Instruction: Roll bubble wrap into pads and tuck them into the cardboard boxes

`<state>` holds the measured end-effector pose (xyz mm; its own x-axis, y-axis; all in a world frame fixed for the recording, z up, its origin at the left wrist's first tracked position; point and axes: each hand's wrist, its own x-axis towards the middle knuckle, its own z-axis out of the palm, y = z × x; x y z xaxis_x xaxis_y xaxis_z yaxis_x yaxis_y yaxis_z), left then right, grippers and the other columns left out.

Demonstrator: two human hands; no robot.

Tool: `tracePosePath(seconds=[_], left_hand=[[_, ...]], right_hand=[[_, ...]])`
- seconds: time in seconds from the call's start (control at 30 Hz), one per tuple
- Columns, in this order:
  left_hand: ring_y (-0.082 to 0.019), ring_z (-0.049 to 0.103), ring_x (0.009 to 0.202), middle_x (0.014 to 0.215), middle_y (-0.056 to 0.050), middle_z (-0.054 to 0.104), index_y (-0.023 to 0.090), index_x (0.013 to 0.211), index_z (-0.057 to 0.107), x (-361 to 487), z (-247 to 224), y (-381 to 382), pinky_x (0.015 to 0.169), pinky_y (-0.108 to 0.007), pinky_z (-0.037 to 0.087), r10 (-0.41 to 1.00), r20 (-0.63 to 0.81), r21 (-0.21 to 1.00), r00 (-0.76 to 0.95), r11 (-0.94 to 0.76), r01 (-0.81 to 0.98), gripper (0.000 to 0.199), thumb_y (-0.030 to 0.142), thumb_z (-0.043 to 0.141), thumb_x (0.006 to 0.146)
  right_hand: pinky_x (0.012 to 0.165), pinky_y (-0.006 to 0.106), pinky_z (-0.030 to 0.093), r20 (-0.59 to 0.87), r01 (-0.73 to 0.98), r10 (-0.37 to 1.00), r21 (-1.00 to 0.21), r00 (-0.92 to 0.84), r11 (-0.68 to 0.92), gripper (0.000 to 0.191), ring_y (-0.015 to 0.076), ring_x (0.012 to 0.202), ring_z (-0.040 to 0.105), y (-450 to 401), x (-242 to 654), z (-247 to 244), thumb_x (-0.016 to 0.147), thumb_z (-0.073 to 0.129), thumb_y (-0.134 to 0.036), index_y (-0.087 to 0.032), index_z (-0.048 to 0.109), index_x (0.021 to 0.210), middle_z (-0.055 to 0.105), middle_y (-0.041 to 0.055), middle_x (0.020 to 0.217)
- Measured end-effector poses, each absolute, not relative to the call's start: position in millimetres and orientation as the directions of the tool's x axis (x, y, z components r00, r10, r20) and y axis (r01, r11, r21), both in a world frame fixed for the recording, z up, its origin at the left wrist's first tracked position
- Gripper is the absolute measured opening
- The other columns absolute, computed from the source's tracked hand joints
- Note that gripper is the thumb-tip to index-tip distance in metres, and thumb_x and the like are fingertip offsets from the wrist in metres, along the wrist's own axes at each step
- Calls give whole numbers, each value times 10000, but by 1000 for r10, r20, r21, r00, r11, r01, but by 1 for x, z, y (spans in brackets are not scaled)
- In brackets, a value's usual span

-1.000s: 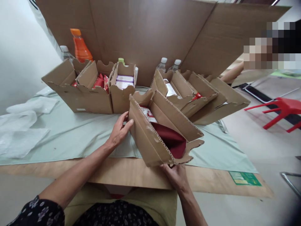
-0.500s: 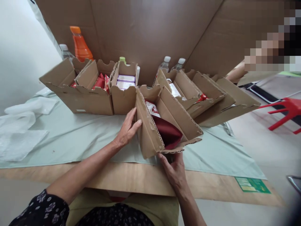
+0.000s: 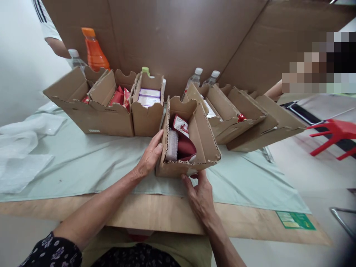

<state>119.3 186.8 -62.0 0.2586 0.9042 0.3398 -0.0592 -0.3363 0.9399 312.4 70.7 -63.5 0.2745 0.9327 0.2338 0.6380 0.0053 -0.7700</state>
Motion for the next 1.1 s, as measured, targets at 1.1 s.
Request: tracePosePath(seconds=[1.1], left_hand=[[-356,580,1382,1521,-256,544,129,1576,320,123,-95,189,1206,-603,398,971,139,984,194,-157,83,769,565,541,983]], right_hand=[[919,414,572,193,720,981,-679,-8,140,422,270,1101,715,187,300,-50,860,629,-343,-214,667,1260,765,101,1227]])
